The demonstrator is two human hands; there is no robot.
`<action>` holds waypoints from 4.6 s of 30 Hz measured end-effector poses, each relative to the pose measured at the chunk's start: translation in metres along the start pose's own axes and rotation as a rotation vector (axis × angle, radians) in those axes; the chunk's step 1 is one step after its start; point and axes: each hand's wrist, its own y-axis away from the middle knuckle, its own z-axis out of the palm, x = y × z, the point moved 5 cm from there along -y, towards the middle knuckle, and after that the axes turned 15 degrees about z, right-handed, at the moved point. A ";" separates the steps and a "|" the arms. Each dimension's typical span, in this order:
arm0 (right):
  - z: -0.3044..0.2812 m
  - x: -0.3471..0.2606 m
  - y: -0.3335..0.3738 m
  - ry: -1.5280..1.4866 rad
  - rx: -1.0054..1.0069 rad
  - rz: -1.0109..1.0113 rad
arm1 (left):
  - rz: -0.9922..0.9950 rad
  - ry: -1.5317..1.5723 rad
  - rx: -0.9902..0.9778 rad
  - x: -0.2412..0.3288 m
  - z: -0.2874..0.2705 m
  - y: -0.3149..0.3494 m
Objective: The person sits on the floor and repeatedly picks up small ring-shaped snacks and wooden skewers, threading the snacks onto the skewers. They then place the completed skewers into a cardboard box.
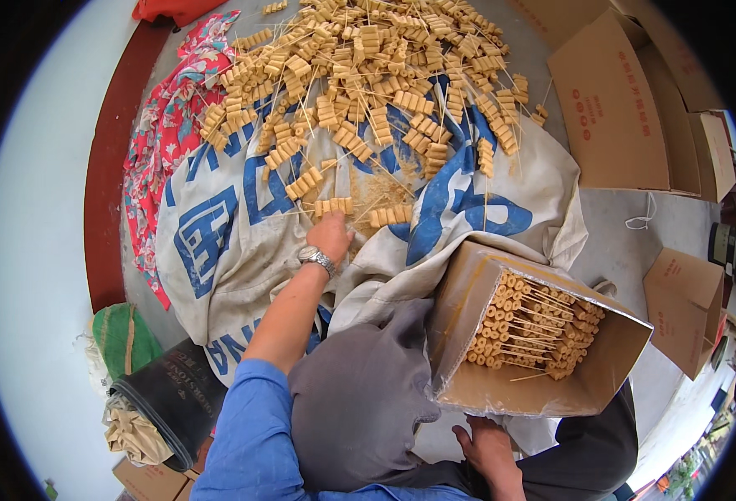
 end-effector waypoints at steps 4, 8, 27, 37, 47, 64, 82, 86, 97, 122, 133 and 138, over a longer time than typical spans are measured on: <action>0.010 0.006 -0.004 0.005 0.001 0.012 | 0.046 0.007 -0.098 -0.006 0.009 -0.008; 0.009 0.010 -0.006 0.013 0.026 0.029 | 0.172 0.022 -0.120 -0.006 -0.002 -0.008; 0.016 0.012 -0.009 0.052 0.032 0.043 | -0.041 0.766 -0.495 0.042 -0.020 -0.017; 0.013 0.009 -0.009 0.038 -0.001 0.062 | 0.045 0.756 -0.253 0.041 0.027 0.054; 0.014 0.004 -0.010 -0.011 -0.039 0.064 | -0.082 1.364 -0.071 0.017 -0.075 0.143; 0.020 0.012 -0.013 0.005 -0.032 0.077 | -0.199 1.033 -0.049 -0.022 0.012 0.154; 0.027 0.011 -0.017 0.061 -0.070 0.107 | -0.653 1.834 0.194 0.035 0.017 0.105; 0.021 0.004 -0.016 0.041 -0.040 0.084 | -0.696 1.660 0.041 0.023 0.044 0.091; 0.023 0.004 -0.016 0.099 -0.084 0.098 | -0.605 1.427 0.010 0.003 0.041 0.099; 0.025 0.010 -0.020 0.106 -0.107 0.152 | -0.093 -0.123 0.040 -0.110 -0.018 0.009; -0.060 -0.050 0.029 -0.255 -0.378 0.106 | -0.063 0.945 -0.258 -0.038 -0.074 0.068; -0.165 -0.097 0.034 -0.496 -0.138 -0.011 | 0.055 1.268 -0.202 0.025 -0.136 0.088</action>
